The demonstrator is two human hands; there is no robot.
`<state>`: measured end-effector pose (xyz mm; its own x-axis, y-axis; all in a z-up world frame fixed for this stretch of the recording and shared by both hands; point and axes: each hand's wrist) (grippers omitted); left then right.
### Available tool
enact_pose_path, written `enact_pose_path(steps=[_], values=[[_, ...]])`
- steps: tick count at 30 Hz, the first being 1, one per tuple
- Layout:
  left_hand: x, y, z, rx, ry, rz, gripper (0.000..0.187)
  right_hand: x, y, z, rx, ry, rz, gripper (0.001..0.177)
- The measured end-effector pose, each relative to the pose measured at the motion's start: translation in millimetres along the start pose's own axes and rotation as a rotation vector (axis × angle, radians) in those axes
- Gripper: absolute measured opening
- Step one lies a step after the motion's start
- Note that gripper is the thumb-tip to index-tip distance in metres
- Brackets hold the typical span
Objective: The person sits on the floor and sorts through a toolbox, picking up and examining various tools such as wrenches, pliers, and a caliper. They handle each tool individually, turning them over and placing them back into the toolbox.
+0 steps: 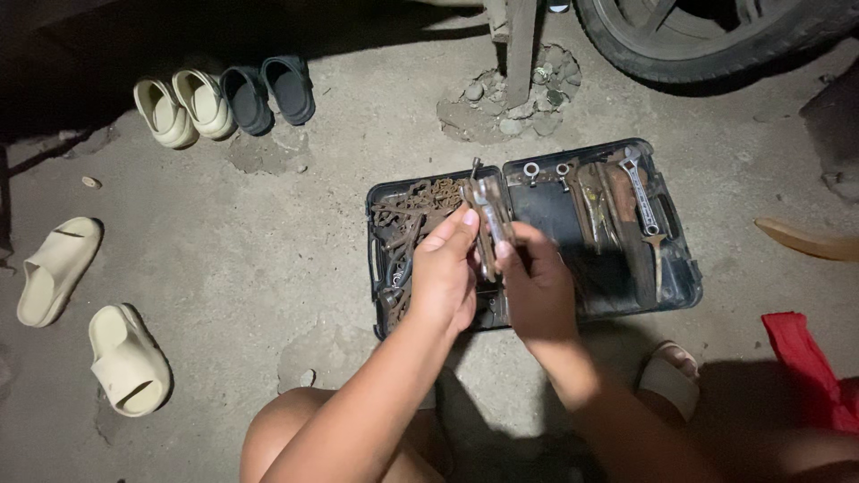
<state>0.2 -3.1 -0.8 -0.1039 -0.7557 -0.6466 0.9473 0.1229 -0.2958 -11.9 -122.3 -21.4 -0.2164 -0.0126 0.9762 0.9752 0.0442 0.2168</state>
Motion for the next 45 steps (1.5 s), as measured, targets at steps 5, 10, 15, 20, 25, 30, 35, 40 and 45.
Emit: enact_pose_path(steps=[5, 10, 15, 20, 25, 30, 35, 40, 45], values=[[3.2, -1.6, 0.6, 0.021, -0.057, -0.003, 0.037, 4.6, -0.2, 2.1, -0.093, -0.152, 0.045, 0.021], [9.3, 1.2, 1.9, 0.027, -0.017, 0.015, 0.038, 3.1, 4.5, -2.0, -0.074, -0.07, 0.033, 0.018], [10.2, 5.0, -0.6, 0.01, -0.011, 0.006, 0.038, 6.8, 5.5, -5.4, -0.059, -0.181, 0.047, 0.022], [11.3, 7.5, -5.8, -0.022, -0.006, -0.01, 0.035, 14.5, 8.4, -4.7, -0.008, -0.366, -0.062, 0.031], [17.9, 10.3, -15.3, -0.034, -0.042, -0.014, 0.034, 15.6, 17.0, -11.0, 0.112, -0.37, 0.01, 0.031], [32.6, 16.6, -20.5, -0.083, -0.034, -0.045, 0.032, 7.6, 20.5, -14.2, 0.133, -0.204, 0.212, 0.029], [56.0, 30.4, -19.2, -0.15, 0.08, -0.078, 0.028, -10.5, 26.2, -34.5, 0.153, -0.37, 0.361, 0.025], [87.6, 48.5, -20.8, -0.071, 0.138, -0.098, 0.022, -49.4, 31.1, -61.9, 0.119, -0.178, 0.45, 0.024], [130.4, 87.5, -68.5, -0.196, 0.441, -0.018, 0.018, -121.0, 37.5, -110.7, 0.008, 0.049, 0.539, 0.029]])
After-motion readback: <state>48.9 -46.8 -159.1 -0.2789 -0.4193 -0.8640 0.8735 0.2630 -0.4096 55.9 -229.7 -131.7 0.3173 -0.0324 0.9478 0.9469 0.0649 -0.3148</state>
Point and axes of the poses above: each hand's wrist, its own y-axis towards the middle knuckle, its own z-axis out of the palm, x = y × z
